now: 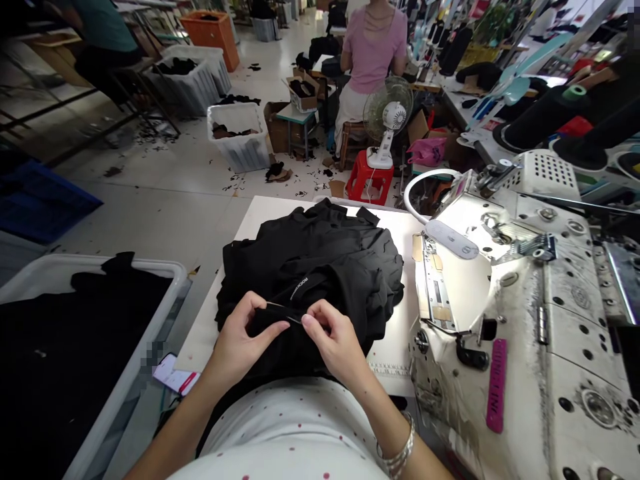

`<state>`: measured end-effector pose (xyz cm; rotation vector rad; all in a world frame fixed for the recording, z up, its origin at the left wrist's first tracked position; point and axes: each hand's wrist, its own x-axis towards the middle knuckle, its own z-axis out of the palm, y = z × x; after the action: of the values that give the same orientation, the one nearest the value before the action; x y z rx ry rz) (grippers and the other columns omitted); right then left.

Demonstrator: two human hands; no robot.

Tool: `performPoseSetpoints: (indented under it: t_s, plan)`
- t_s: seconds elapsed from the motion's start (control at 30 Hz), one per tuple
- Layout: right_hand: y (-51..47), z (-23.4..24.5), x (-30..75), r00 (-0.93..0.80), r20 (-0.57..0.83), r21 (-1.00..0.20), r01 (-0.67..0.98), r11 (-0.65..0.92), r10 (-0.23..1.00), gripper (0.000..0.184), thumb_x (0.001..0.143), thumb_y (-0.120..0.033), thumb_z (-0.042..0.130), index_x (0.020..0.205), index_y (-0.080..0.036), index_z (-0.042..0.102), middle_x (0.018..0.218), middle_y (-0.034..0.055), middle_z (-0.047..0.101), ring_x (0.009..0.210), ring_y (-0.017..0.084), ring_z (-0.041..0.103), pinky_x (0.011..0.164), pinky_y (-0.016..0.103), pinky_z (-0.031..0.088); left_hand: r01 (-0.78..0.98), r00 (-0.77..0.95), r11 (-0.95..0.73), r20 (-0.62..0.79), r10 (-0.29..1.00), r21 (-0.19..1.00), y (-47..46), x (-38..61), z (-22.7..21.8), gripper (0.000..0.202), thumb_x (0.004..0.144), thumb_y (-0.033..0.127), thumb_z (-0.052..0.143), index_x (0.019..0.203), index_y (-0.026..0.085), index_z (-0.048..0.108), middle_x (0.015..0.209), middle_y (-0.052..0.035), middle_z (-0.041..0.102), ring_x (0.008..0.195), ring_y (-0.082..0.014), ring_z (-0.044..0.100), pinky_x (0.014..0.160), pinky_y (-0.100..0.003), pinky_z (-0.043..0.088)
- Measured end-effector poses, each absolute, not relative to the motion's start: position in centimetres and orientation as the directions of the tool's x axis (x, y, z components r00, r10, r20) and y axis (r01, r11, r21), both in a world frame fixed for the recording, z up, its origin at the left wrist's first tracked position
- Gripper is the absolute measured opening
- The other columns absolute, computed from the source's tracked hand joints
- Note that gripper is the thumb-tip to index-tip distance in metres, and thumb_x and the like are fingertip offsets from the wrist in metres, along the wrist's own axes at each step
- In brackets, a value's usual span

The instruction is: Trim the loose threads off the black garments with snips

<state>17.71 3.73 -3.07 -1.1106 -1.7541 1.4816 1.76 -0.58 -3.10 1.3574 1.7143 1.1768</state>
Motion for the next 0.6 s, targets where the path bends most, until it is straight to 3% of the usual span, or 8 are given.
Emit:
performPoseSetpoints:
  t_s: [0.6]
  plan:
    - [3.85,-3.71,18.11,-0.444,-0.092,-0.993,0.105,-0.050,0.892,0.029,0.083,-0.043,0.047,0.070,-0.018,0.045,0.057,-0.0050,0.030,0.051,0.008,0.027,0.047,0.022,0.021,0.337,-0.282,0.092,0.007,0.959,0.937,-0.28,1.85,-3.00,0.025,0.069,0.032,0.061,0.071,0.020,0.039,0.060,0.0075,0.039,0.057,-0.0071,0.040,0.055,-0.017,0.034]
